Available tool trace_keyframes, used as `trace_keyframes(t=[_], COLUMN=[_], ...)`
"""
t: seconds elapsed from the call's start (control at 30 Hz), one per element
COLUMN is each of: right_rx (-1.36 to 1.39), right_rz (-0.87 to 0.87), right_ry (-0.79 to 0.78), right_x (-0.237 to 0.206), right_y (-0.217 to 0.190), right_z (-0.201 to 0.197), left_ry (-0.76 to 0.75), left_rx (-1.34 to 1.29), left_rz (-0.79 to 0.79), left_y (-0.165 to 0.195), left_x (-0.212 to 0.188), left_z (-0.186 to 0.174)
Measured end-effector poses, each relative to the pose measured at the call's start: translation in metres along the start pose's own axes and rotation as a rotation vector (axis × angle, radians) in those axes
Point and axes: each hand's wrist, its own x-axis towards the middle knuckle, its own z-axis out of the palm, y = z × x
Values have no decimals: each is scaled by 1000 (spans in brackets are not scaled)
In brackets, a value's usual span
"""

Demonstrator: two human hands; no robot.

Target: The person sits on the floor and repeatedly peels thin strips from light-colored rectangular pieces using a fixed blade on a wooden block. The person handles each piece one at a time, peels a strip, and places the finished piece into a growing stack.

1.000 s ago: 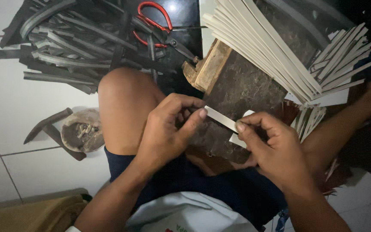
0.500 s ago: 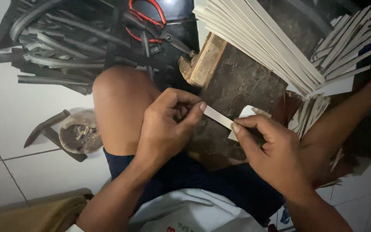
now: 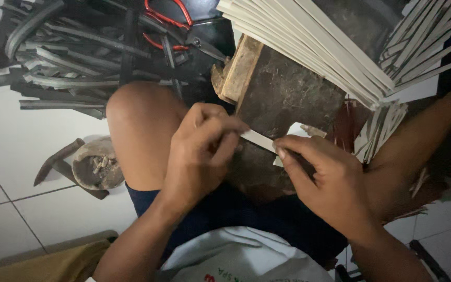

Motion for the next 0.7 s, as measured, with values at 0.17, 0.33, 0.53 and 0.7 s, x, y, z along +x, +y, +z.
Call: trace_keyframes(t=[0.17, 0.33, 0.53, 0.7], right_rx=[-4, -47, -86, -129], right_rz=[52, -6, -40, -60], right_ry=[-30, 3, 25, 26], right_x=[-1, -3, -7, -9], right_y=[1, 4, 7, 8], right_z=[0, 1, 3, 2], left_ry=[-61, -61, -159, -183], left_rx=[118, 387, 679, 793], left_rz=[32, 200, 408, 394], left_y=[1, 7, 19, 22], left_x=[-4, -9, -30, -41], left_z=[6, 3, 8, 20])
